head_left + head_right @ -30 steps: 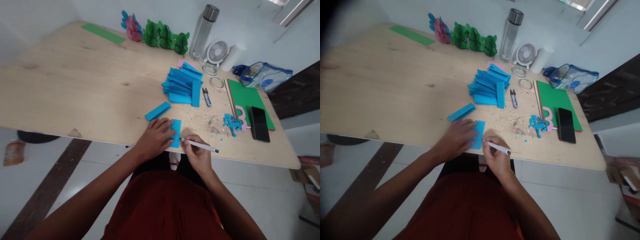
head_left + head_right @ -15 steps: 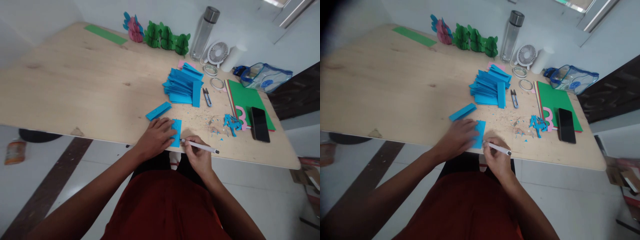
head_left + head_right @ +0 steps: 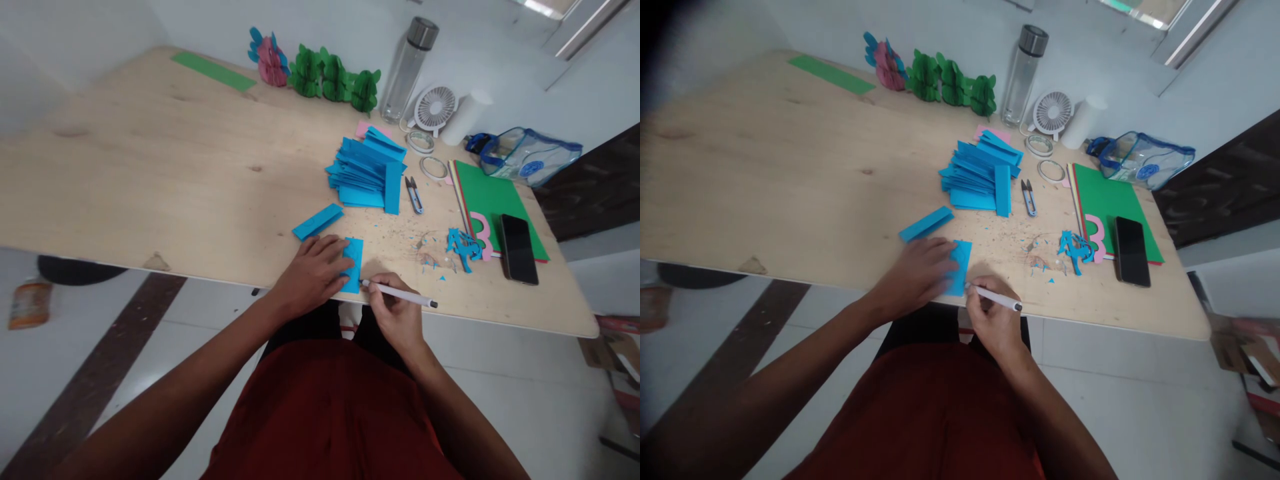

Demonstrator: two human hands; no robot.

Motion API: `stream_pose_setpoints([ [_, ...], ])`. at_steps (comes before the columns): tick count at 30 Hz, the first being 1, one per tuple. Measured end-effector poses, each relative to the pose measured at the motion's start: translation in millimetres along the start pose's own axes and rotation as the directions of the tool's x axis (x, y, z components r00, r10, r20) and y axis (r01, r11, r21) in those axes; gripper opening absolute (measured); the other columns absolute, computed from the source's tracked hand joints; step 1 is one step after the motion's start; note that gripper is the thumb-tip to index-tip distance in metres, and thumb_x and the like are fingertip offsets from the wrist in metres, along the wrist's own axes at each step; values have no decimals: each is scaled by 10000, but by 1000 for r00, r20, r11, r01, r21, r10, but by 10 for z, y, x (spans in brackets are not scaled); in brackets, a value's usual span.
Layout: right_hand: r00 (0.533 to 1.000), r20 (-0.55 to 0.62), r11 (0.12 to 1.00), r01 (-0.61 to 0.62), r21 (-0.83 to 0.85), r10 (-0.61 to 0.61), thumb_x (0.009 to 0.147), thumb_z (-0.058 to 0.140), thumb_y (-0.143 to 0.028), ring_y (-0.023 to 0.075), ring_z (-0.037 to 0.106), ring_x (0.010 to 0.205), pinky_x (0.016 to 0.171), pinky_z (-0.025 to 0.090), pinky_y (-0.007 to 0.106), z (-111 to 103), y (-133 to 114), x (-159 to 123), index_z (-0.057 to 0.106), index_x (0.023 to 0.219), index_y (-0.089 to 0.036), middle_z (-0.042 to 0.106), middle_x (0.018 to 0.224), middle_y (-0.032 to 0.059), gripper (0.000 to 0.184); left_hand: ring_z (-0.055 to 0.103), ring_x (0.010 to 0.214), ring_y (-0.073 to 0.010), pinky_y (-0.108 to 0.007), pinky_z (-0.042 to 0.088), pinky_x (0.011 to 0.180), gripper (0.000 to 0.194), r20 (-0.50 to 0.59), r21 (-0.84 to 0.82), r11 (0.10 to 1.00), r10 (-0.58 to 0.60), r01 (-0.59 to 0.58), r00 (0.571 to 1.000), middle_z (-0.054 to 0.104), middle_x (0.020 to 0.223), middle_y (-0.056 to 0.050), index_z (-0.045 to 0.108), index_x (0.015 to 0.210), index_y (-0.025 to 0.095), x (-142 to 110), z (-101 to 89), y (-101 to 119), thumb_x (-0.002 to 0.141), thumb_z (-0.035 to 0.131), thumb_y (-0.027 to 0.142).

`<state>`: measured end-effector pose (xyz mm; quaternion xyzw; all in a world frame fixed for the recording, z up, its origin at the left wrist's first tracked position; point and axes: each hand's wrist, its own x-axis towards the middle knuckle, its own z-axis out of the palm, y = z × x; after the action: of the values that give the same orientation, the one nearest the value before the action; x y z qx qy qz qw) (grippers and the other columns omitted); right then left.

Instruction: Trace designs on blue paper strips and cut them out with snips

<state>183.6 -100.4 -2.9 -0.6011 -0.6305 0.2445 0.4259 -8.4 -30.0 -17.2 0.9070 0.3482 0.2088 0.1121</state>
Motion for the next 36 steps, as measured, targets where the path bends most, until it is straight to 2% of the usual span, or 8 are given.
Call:
stream_pose_setpoints([
  [17, 1000, 14, 999, -9, 34, 9, 881, 573, -233, 178, 657, 703, 641, 532, 291, 19, 27, -33, 642, 832, -217, 696, 775, 33, 85, 462, 1283, -341, -545, 365, 1031, 234, -8, 3, 1000, 10, -9, 1000, 580, 1333, -151, 659, 1065, 200, 3, 10, -5, 924, 484, 265],
  [24, 1000, 20, 1000, 0, 12, -1, 864, 581, -216, 167, 649, 660, 582, 517, 267, 22, -13, -36, 652, 822, -208, 689, 742, 25, 83, 458, 1290, -344, -553, 361, 1034, 239, -7, -1, 1000, 10, -10, 1000, 585, 1327, -151, 660, 1064, 199, -4, 23, -10, 934, 476, 277],
  [36, 1000, 0, 999, -29, 21, 29, 878, 575, -246, 175, 659, 696, 640, 523, 290, 12, 11, -5, 641, 822, -213, 697, 766, 32, 93, 454, 1290, -349, -558, 365, 1034, 246, -13, 0, 1000, 11, -11, 1000, 577, 1340, -160, 664, 1075, 195, 4, 10, -1, 925, 481, 264],
])
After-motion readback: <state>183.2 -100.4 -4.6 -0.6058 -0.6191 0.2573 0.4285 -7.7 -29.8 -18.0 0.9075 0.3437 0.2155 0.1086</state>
